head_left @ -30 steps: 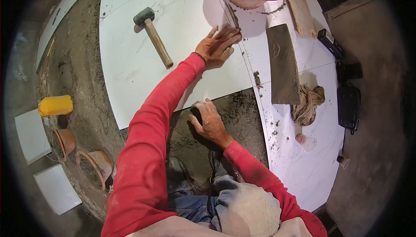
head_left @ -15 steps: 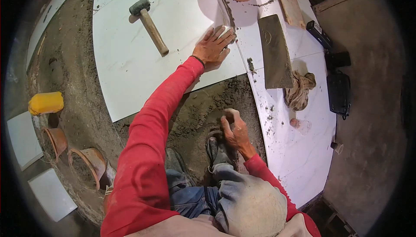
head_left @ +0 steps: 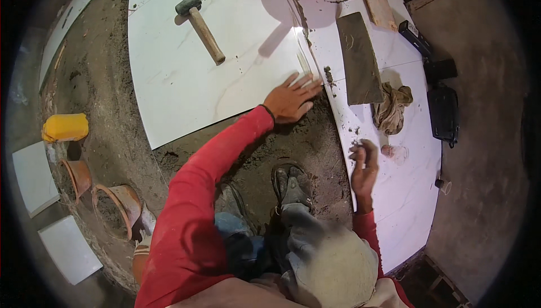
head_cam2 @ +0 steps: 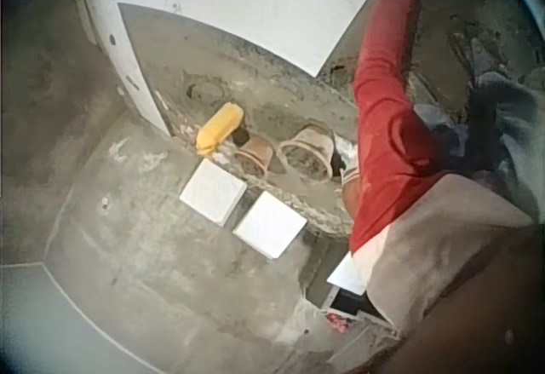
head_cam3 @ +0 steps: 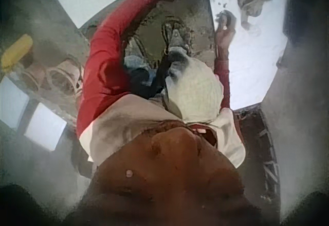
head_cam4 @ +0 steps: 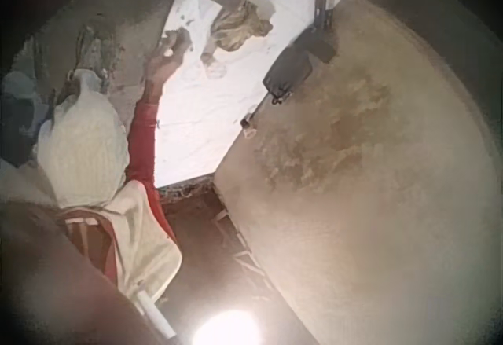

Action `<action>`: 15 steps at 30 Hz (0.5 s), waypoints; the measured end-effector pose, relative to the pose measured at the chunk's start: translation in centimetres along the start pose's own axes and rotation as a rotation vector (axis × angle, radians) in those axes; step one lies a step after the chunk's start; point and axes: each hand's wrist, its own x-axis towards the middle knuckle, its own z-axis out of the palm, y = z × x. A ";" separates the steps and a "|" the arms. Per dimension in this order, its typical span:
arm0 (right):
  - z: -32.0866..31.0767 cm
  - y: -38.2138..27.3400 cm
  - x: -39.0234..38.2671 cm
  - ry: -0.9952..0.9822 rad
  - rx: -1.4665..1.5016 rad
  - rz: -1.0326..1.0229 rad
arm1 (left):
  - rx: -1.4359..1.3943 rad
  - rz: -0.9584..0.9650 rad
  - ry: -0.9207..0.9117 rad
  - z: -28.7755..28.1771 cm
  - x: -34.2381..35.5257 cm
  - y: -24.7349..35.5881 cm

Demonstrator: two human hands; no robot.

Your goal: The person places a tile onto a bed of mortar, taps it into place using a rubber mallet, and then wipes the edges and surface with a cloth.

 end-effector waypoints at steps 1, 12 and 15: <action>-0.8 -0.1 0.6 0.033 0.015 -0.022 | -0.053 0.018 -0.072 -0.2 -0.7 0.5; -7.4 0.4 13.3 0.322 -0.575 -0.143 | -0.113 0.093 -0.027 -25.4 -8.2 5.3; -8.2 6.7 17.3 0.209 -0.831 -0.098 | -0.279 -0.070 0.077 -34.8 -12.1 5.3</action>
